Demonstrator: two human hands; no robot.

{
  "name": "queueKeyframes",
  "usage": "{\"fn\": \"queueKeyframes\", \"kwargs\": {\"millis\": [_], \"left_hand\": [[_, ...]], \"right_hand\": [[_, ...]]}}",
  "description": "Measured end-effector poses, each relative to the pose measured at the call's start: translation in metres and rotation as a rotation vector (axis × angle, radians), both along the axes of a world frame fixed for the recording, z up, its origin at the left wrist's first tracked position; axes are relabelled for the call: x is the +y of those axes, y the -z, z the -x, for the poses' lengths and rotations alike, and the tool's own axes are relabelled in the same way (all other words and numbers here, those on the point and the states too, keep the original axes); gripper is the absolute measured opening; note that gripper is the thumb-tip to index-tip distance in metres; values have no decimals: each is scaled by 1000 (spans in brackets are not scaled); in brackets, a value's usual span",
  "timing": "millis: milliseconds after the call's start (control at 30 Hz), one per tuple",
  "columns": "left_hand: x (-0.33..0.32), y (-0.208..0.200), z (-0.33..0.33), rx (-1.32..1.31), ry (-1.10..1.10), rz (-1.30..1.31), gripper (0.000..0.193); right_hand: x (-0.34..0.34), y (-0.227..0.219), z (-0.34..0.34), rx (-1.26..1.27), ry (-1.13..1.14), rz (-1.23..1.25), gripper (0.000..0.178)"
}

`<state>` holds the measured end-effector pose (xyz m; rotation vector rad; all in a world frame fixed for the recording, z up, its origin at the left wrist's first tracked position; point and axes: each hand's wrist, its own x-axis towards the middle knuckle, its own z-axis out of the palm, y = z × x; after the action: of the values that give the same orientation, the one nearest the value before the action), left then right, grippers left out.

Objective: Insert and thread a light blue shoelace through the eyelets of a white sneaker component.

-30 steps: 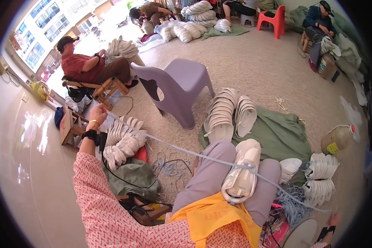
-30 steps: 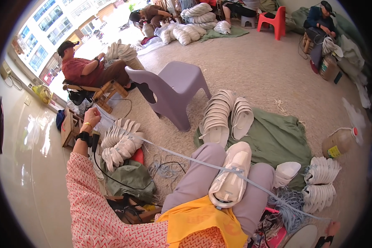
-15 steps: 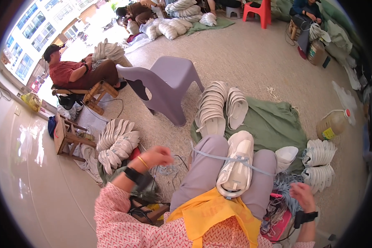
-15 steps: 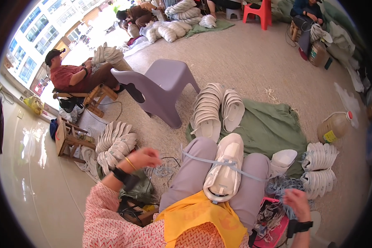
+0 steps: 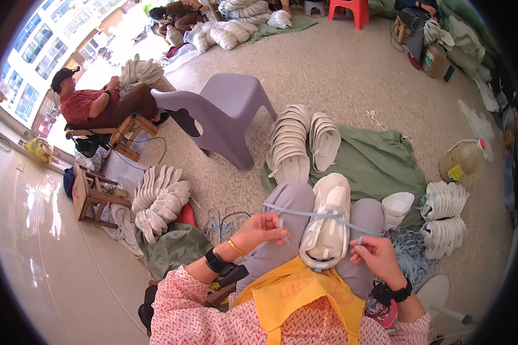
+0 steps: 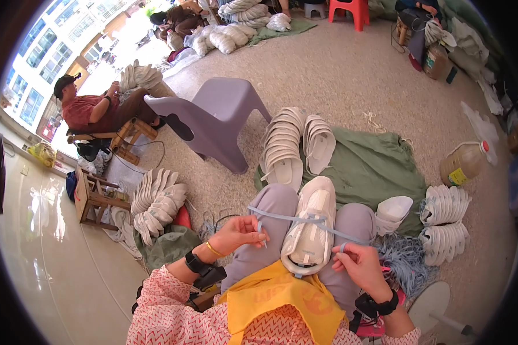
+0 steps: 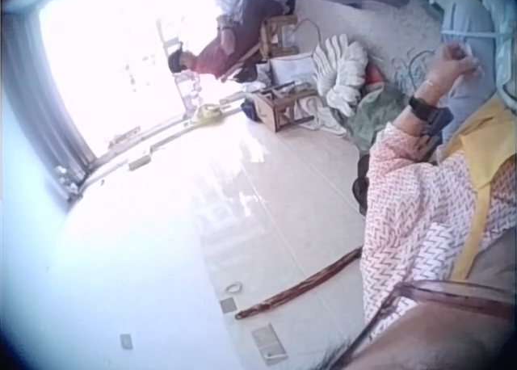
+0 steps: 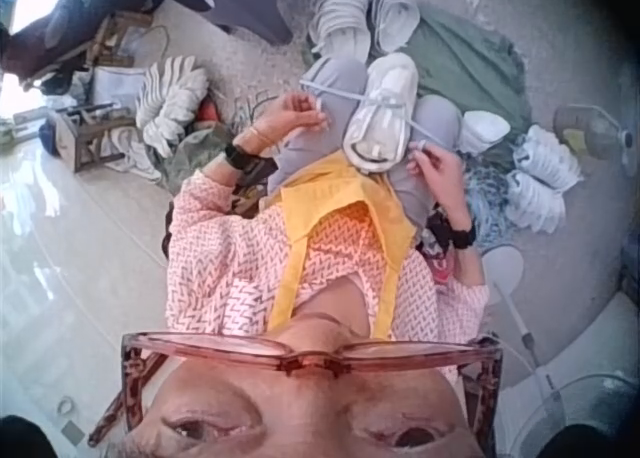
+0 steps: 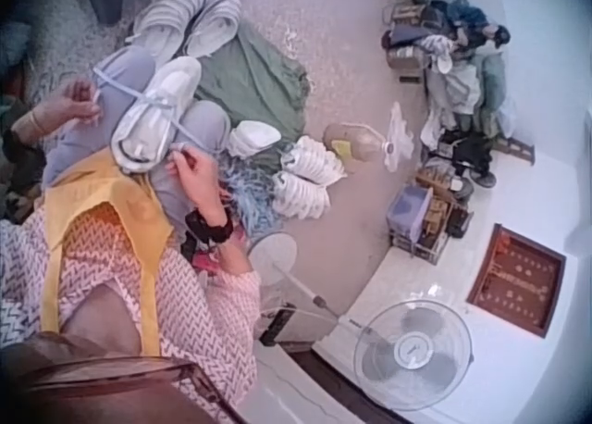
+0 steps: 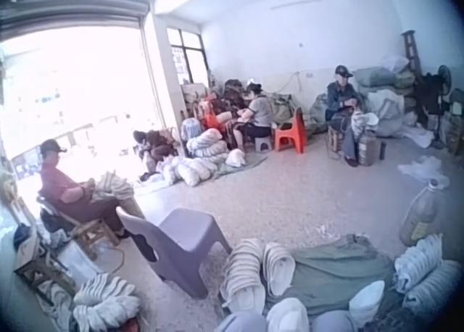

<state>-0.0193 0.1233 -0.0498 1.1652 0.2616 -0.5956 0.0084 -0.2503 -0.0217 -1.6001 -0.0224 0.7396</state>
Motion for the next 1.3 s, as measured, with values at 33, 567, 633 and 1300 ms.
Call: {"fn": "queueKeyframes", "kwargs": {"millis": [33,567,633,1300], "left_hand": [[-2,1,0,8,9,5,14],[-46,-9,-30,-327,-9,-441,25],[-57,-9,-33,-426,-30,-503,25],[-89,5,-67,-459,-212,-468,30]], "right_hand": [[2,-1,-1,-44,-4,52,18],[46,-14,-42,-829,-124,611,13],[52,-6,-56,-876,-51,491,13],[52,13,-49,-584,211,168,19]]}}
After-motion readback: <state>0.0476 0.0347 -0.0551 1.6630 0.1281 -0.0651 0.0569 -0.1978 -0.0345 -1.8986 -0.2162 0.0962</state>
